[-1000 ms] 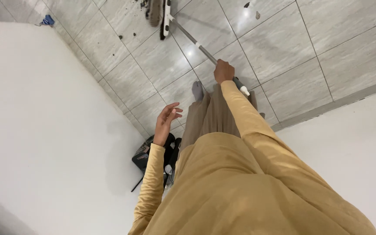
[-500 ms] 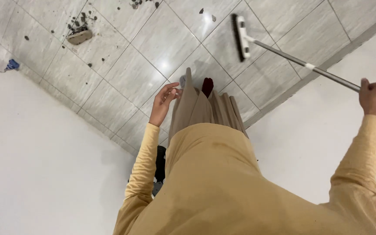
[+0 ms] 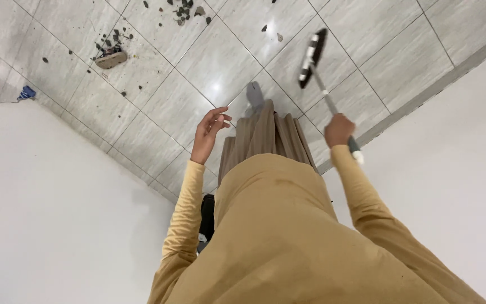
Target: Sweeping debris and dust on a tiled floor using a broom.
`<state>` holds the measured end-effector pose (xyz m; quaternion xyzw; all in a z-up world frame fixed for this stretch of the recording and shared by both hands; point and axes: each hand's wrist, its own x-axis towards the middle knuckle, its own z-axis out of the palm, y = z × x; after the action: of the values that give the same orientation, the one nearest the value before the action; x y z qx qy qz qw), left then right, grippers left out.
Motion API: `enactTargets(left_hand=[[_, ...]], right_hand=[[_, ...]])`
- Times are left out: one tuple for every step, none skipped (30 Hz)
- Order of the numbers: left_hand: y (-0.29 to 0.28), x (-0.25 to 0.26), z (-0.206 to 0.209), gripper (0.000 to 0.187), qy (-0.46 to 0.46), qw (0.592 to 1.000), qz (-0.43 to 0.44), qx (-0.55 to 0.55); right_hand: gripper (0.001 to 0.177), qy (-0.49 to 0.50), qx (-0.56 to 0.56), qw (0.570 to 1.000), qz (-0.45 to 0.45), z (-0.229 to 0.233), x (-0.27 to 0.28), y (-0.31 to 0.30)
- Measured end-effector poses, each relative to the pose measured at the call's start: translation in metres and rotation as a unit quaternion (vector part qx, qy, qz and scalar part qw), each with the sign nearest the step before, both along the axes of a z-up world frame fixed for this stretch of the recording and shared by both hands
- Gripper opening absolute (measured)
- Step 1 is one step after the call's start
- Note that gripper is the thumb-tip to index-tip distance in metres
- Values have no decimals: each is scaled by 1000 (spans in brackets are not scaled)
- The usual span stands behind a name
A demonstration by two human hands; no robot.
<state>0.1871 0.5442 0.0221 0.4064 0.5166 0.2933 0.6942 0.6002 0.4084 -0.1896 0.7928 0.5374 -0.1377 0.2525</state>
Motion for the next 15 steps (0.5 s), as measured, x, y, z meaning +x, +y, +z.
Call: enactTargets(left_hand=[[5, -1, -2, 35, 0, 1000, 0, 2], [10, -1, -4, 36, 6, 1000, 12, -6], [15, -2, -6, 36, 12, 1000, 25, -14], [23, -1, -8, 36, 13, 1000, 26, -12], [25, 2, -8, 36, 8, 1000, 22, -14], [26, 5, -8, 36, 4, 1000, 19, -17], [35, 9, -7, 36, 3, 1000, 17, -18], [44, 13, -4, 36, 5, 1000, 5, -12], [58, 17, -3, 36, 8, 1000, -10, -1], [69, 20, -3, 36, 8, 1000, -15, 3], [72, 23, -2, 36, 3, 1000, -20, 4], [75, 27, 0, 35, -2, 1000, -24, 5], [81, 32, 1, 35, -4, 1000, -30, 3], [88, 37, 4, 36, 2, 999, -35, 0], [101, 43, 6, 36, 8, 999, -40, 4]], right_hand=[[20, 0, 2, 1000, 0, -2, -21, 20], [17, 57, 0, 998, -17, -3, -41, 40], [14, 115, -2, 993, -34, -5, -63, 59], [14, 116, 0, 993, -33, -21, -66, 81], [14, 157, 47, 986, -21, -35, -68, 93], [13, 197, 94, 976, -10, -49, -70, 105], [13, 197, 93, 976, -12, -41, -64, 116], [15, 215, 92, 972, -28, -32, -58, 128], [16, 234, 98, 966, -45, -24, -52, 146], [16, 234, 103, 966, -49, -19, -33, 157], [22, 213, 120, 968, -51, -11, -13, 155], [28, 192, 136, 971, -52, -3, 7, 153], [28, 190, 135, 971, -57, 5, 51, 140], [46, 147, 139, 978, -50, 15, 95, 127], [64, 104, 148, 983, -41, 23, 139, 123]])
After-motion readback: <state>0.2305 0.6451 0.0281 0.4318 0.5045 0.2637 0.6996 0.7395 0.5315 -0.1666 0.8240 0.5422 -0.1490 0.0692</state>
